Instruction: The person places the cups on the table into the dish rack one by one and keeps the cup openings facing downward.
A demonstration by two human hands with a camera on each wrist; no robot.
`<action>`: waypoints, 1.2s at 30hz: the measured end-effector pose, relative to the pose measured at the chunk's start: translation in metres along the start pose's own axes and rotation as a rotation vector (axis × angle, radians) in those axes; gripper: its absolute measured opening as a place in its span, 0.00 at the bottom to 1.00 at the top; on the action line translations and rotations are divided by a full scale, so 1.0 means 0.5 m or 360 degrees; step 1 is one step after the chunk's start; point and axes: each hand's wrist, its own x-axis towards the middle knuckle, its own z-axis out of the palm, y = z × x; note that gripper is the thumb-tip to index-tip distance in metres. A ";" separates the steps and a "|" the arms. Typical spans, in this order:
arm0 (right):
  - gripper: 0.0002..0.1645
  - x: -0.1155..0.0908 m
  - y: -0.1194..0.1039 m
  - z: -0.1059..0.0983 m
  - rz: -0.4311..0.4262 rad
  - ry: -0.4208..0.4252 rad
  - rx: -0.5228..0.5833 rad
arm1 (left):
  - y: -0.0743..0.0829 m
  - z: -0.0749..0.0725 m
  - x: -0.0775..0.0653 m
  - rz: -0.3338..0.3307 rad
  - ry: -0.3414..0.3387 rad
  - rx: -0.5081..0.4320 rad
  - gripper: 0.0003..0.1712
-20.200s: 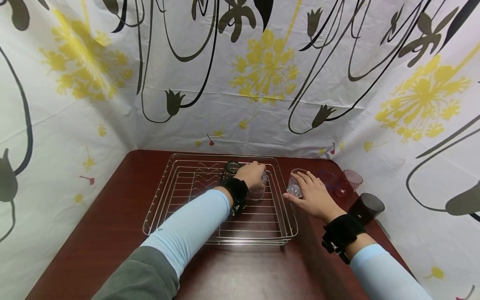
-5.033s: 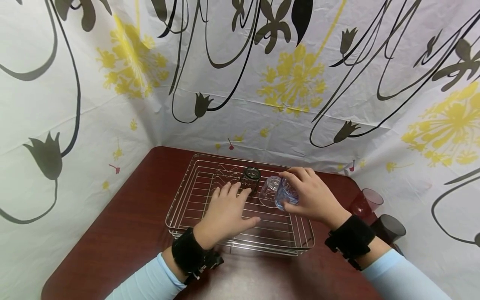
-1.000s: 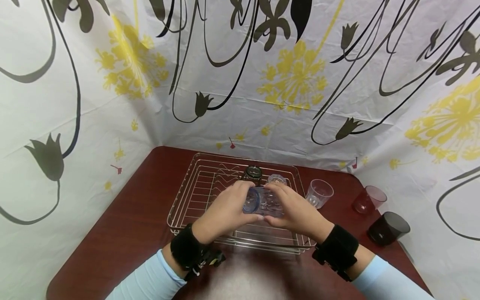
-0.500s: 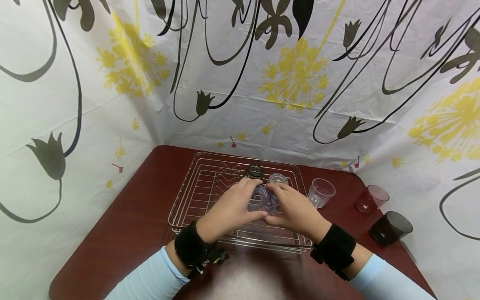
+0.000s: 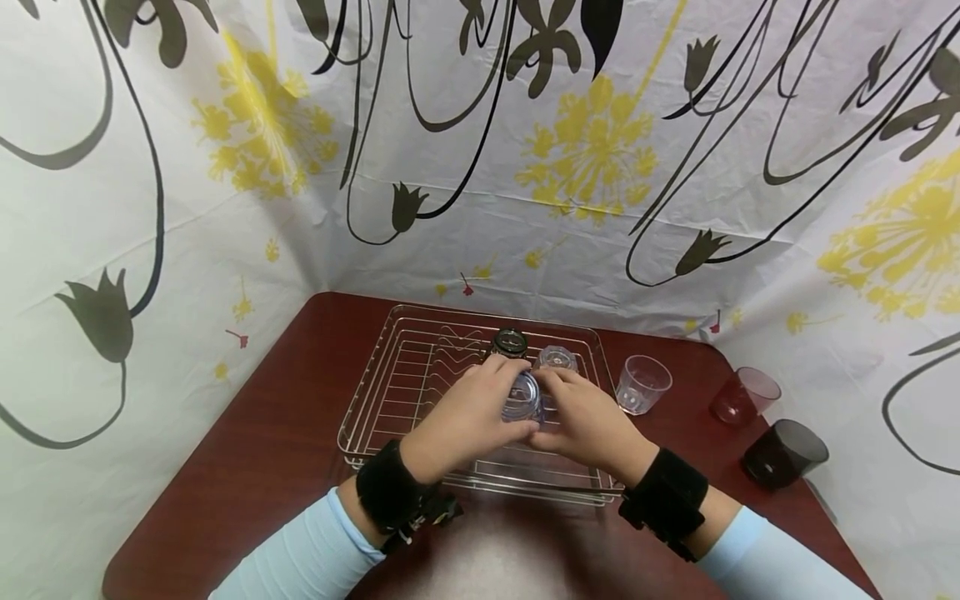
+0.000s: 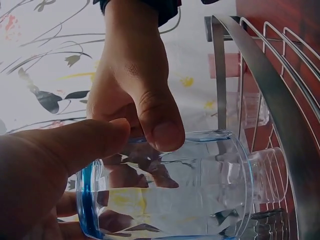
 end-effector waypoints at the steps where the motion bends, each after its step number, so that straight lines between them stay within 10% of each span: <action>1: 0.46 0.000 0.001 0.000 -0.0002 -0.0002 -0.0011 | 0.000 0.001 0.001 0.0000 0.0001 0.0008 0.46; 11: 0.51 -0.015 0.048 -0.007 -0.0064 -0.0036 -0.0091 | 0.005 -0.008 0.015 -0.0004 -0.0075 0.0098 0.45; 36: 0.50 -0.050 0.160 -0.021 0.0370 -0.0156 -0.0164 | 0.005 -0.021 0.064 -0.0106 -0.0270 0.0213 0.45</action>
